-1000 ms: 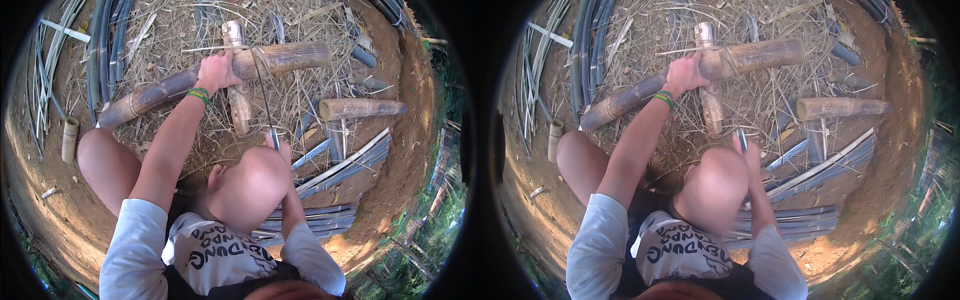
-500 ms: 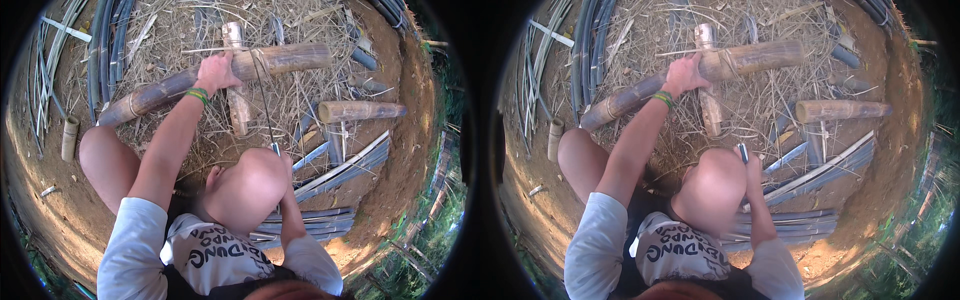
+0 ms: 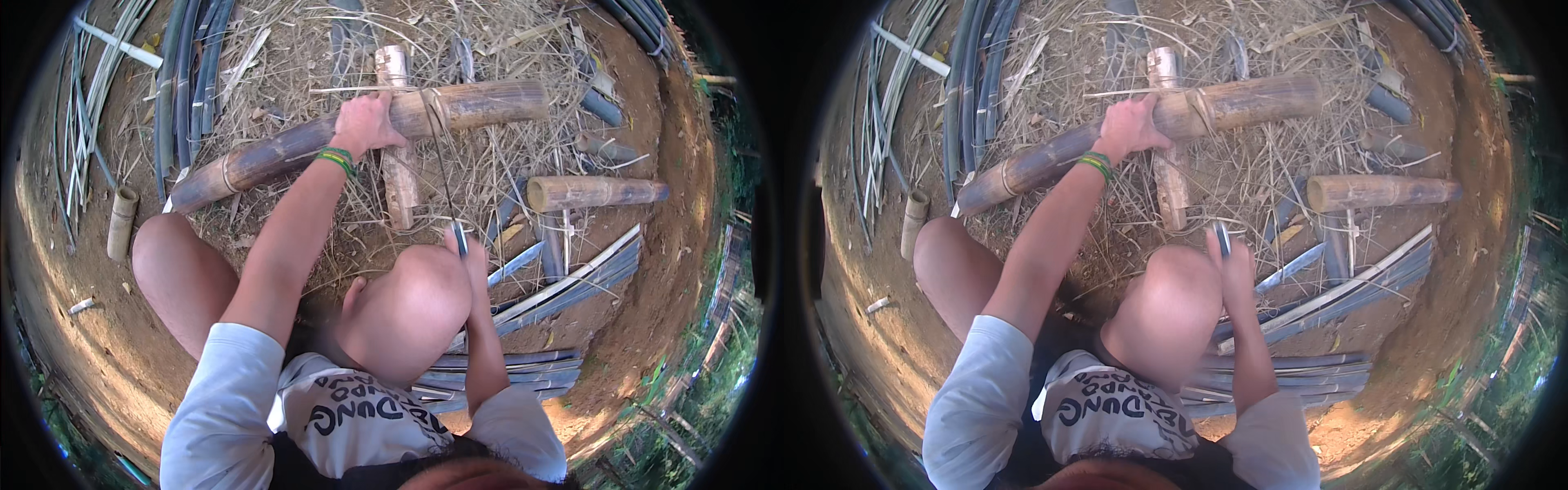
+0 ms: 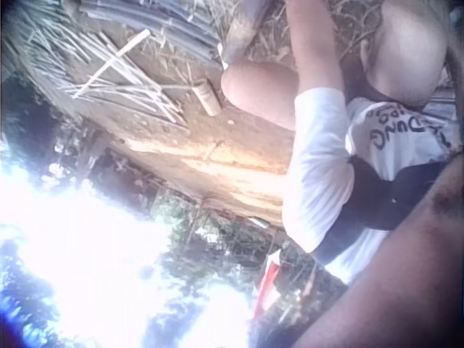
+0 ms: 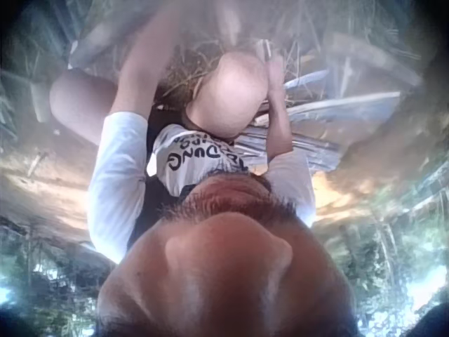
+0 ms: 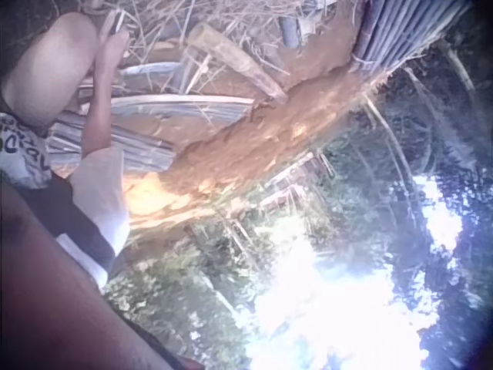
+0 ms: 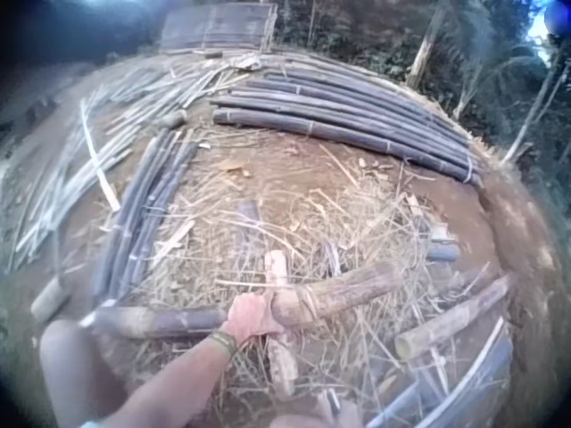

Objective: The person saws through pieces of bamboo, moving them aside and handling different sections of the bamboo poles.

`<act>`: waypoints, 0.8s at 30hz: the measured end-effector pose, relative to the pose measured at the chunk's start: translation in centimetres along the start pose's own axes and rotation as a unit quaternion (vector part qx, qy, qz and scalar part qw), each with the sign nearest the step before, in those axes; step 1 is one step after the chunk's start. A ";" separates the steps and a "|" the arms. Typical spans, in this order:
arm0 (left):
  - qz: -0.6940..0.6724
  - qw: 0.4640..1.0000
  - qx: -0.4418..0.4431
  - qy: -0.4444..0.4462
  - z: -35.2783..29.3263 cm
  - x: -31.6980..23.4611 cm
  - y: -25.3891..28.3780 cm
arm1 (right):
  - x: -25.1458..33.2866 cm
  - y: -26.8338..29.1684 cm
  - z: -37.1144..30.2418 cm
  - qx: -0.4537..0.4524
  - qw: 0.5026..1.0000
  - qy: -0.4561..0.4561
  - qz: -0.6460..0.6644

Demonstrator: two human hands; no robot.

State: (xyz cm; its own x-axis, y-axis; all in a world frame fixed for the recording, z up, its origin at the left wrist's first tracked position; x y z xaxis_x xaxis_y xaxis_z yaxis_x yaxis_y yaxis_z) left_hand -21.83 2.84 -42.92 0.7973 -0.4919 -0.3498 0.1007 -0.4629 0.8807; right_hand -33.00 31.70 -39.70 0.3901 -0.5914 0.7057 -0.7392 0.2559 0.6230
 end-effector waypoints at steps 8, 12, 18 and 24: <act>0.023 0.999 -0.038 -0.024 0.7 -0.2 -0.5 | 10.4 -1.3 15.6 -0.059 0.996 0.058 -0.026; 0.003 0.999 -0.030 -0.026 -0.2 -0.8 0.1 | 9.3 4.5 8.1 -0.088 0.973 0.086 0.194; 0.067 0.985 -0.146 -0.055 -1.8 -1.8 -2.0 | -2.5 1.2 9.1 -0.189 0.965 0.059 0.173; 0.059 0.981 -0.170 -0.072 -2.9 -2.6 -2.6 | -3.1 -2.4 10.5 -0.185 0.971 0.027 0.149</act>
State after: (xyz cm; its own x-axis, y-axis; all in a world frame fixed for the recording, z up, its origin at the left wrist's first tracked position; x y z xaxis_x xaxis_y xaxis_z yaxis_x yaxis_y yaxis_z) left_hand -22.46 7.43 -43.41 0.7256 -0.6372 -0.2597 0.2249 -0.1371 0.9647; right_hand -38.21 24.85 -46.93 0.2252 -0.4108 0.8835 -0.5804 0.6718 0.4603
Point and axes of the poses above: each hand's wrist, its own z-axis towards the middle knuckle, its own y-axis out of the back of the hand, x = y × z, the point moved 5 cm from there along z, towards the middle knuckle, and after that the axes turned 1 degree about x, right-handed, at the moved point
